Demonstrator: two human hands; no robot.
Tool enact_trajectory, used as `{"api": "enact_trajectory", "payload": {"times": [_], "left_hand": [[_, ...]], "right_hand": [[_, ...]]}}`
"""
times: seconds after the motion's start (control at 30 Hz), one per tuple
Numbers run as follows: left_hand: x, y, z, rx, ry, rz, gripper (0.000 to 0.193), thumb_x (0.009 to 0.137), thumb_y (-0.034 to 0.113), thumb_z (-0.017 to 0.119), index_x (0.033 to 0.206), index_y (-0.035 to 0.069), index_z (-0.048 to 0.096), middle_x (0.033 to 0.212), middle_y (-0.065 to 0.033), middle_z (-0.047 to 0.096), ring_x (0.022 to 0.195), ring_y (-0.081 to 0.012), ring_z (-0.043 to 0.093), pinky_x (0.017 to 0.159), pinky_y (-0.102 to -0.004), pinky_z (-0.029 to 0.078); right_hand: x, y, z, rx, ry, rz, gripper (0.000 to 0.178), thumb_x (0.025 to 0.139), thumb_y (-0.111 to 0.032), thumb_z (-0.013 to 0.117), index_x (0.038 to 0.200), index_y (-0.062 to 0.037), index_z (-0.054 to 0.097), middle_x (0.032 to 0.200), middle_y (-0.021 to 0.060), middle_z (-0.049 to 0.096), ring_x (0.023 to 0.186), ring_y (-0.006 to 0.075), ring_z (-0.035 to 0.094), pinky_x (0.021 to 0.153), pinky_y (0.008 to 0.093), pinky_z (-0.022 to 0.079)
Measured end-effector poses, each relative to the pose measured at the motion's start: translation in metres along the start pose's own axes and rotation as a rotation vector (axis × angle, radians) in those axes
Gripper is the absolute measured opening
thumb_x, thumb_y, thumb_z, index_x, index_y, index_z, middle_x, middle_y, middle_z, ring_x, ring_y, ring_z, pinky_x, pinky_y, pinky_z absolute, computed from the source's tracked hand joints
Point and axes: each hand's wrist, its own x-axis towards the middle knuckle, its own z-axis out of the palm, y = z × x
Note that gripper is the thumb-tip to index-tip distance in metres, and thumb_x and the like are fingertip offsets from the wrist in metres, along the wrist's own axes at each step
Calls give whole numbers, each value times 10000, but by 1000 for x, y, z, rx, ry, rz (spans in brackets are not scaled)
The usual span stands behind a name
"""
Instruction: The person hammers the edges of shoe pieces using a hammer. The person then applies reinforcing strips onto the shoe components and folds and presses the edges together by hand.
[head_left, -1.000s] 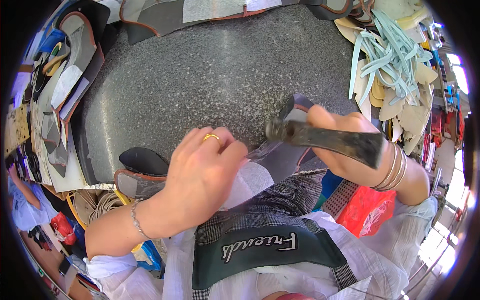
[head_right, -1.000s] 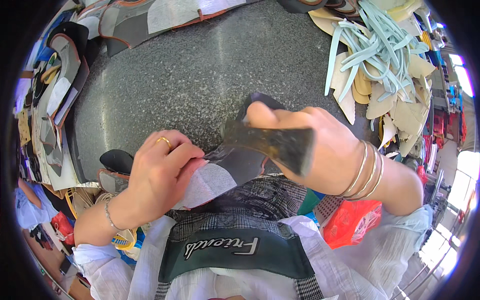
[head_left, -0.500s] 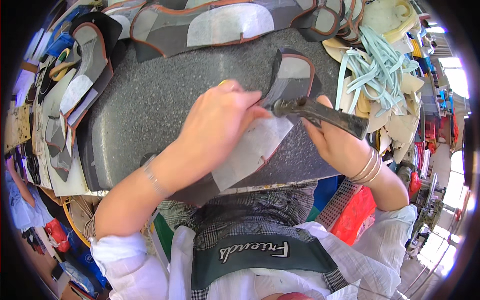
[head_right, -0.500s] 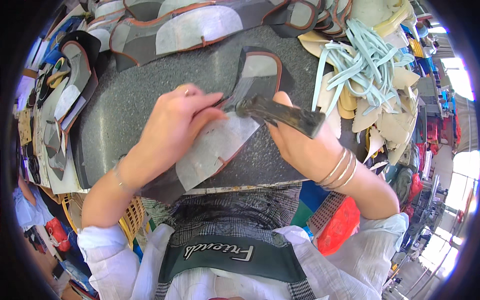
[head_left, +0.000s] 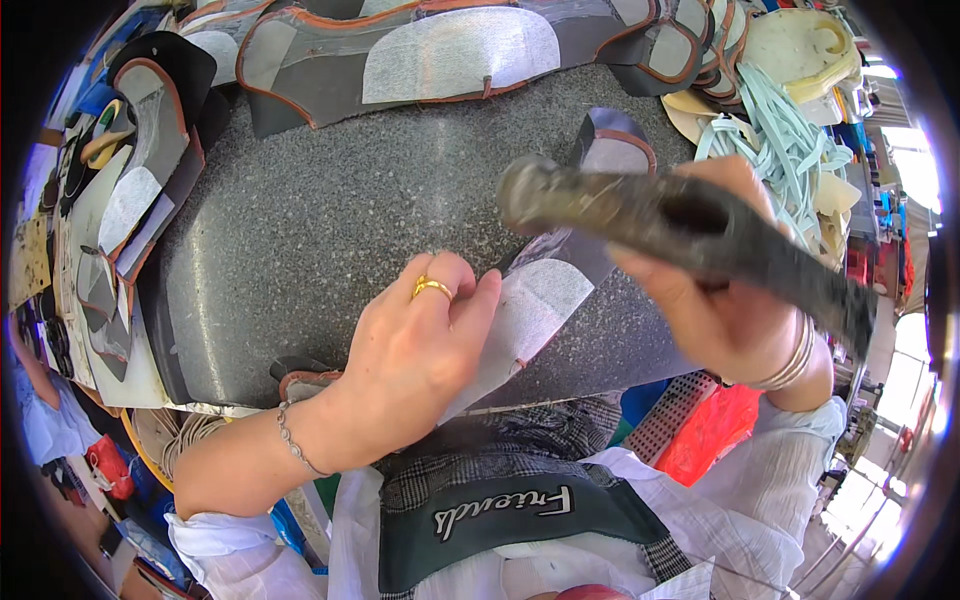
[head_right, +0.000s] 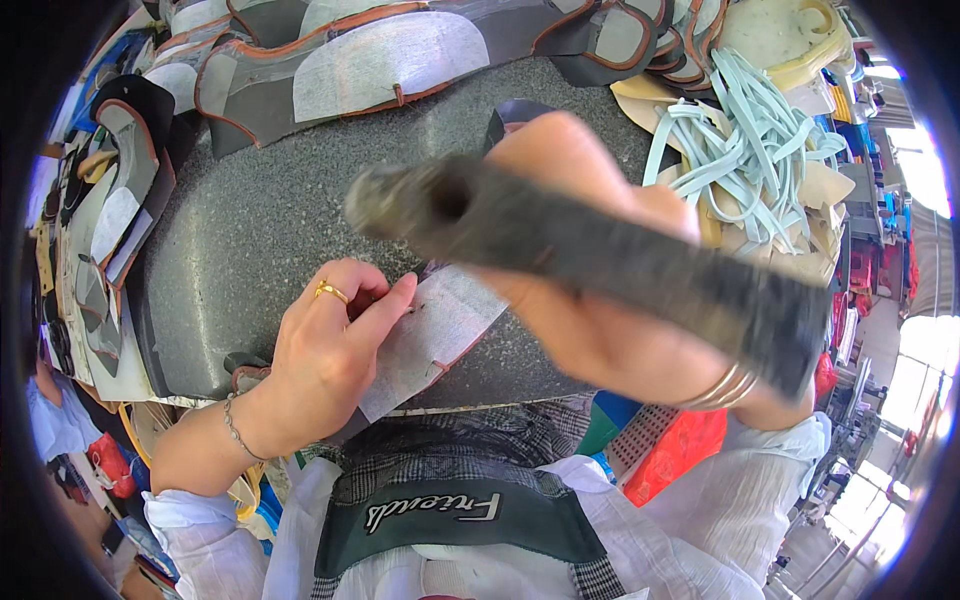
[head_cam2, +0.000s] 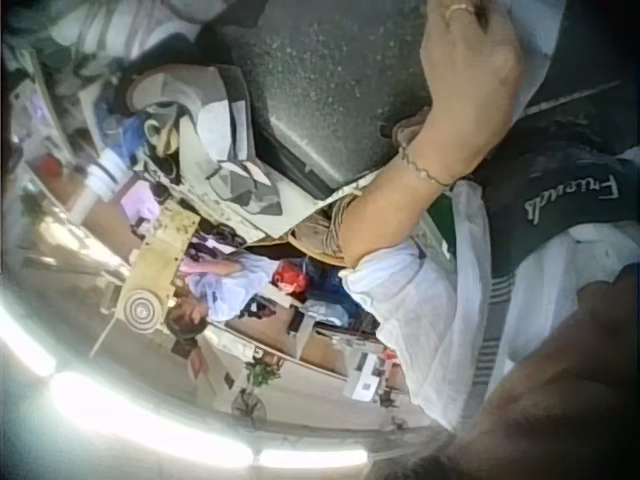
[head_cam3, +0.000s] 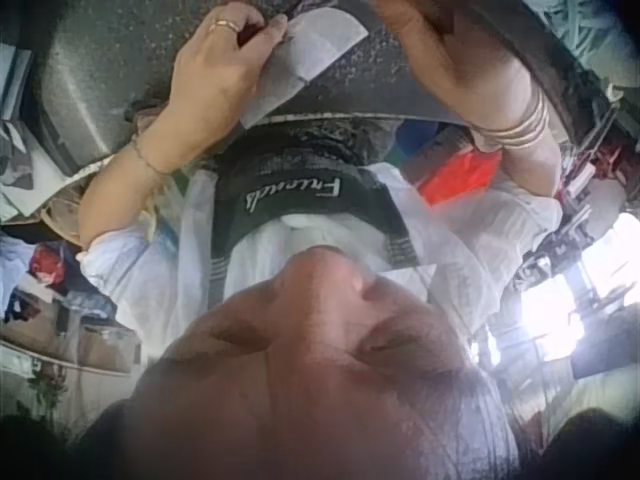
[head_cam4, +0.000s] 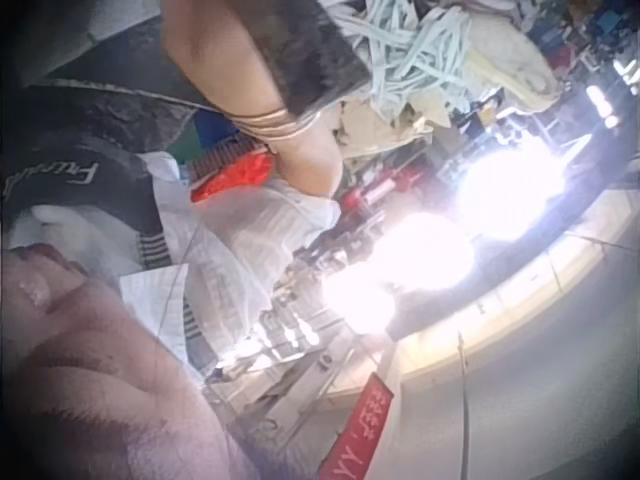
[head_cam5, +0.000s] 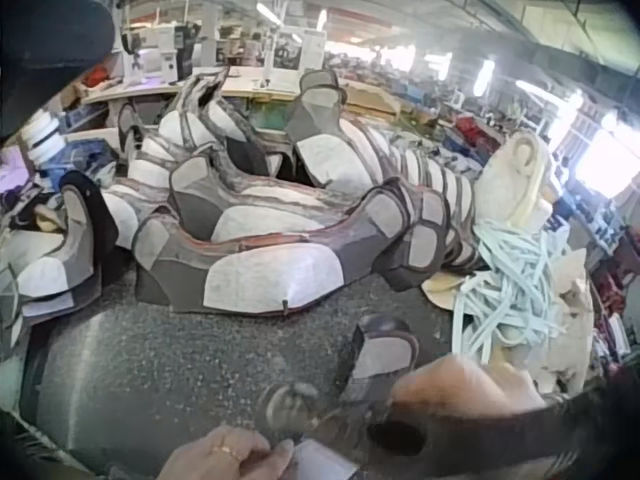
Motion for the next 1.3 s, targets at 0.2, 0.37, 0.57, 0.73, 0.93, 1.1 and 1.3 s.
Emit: {"api": "enact_trajectory", "payload": {"times": [0.2, 0.37, 0.57, 0.73, 0.93, 1.1, 1.3], "left_hand": [[1, 2, -4, 12, -39, 17, 487, 643, -93, 626, 1126, -42, 659, 975, -129, 545, 802, -270, 587, 673, -353, 524], [-5, -2, -14, -264, -141, -179, 394, 731, -92, 685, 1117, -15, 672, 979, -128, 569, 820, -252, 620, 690, -342, 531], [-27, 5, -10, -109, -61, -98, 336, 749, -64, 724, 1078, -14, 675, 945, -120, 584, 771, -250, 635, 657, -331, 529], [-33, 1, -8, -50, 4, -38, 341, 734, -55, 735, 1065, -24, 664, 938, -116, 584, 780, -256, 635, 652, -347, 527], [-45, 1, -31, -280, -129, -178, 307, 717, -28, 748, 1010, -17, 658, 924, -115, 583, 777, -276, 630, 657, -367, 524], [-56, -3, -31, -197, -91, -89, 274, 714, -9, 756, 969, -11, 655, 910, -112, 584, 774, -292, 626, 665, -373, 525], [-63, -12, -39, -134, -73, 0, 279, 690, -6, 767, 949, -5, 665, 913, -118, 589, 795, -297, 626, 657, -372, 524]], "right_hand": [[-34, 41, 15, -674, -300, 83, 199, 898, -99, 592, 1084, -38, 555, 835, 143, 585, 721, 324, 614, 608, 399, 501], [-30, 42, 13, -506, -196, 224, 233, 935, -131, 593, 1124, -11, 527, 897, 191, 548, 784, 377, 590, 662, 422, 482], [-35, 13, 35, -662, -145, 58, 234, 894, -84, 592, 1113, -12, 554, 897, 177, 560, 697, 277, 615, 562, 394, 475], [-27, -3, 53, -92, -235, 261, 294, 818, -21, 620, 1067, -15, 464, 802, 194, 553, 633, 379, 610, 521, 423, 481], [-15, -24, 62, -230, -288, 165, 364, 776, -107, 649, 1047, -31, 419, 740, 153, 539, 614, 362, 623, 502, 434, 494], [-10, -40, 66, -81, -334, 149, 345, 802, -167, 641, 1034, -40, 419, 714, 131, 535, 552, 326, 614, 459, 407, 480], [-7, -53, 74, -131, -376, 116, 347, 798, -194, 660, 1010, -48, 426, 709, 117, 524, 517, 306, 601, 436, 385, 477]]}}
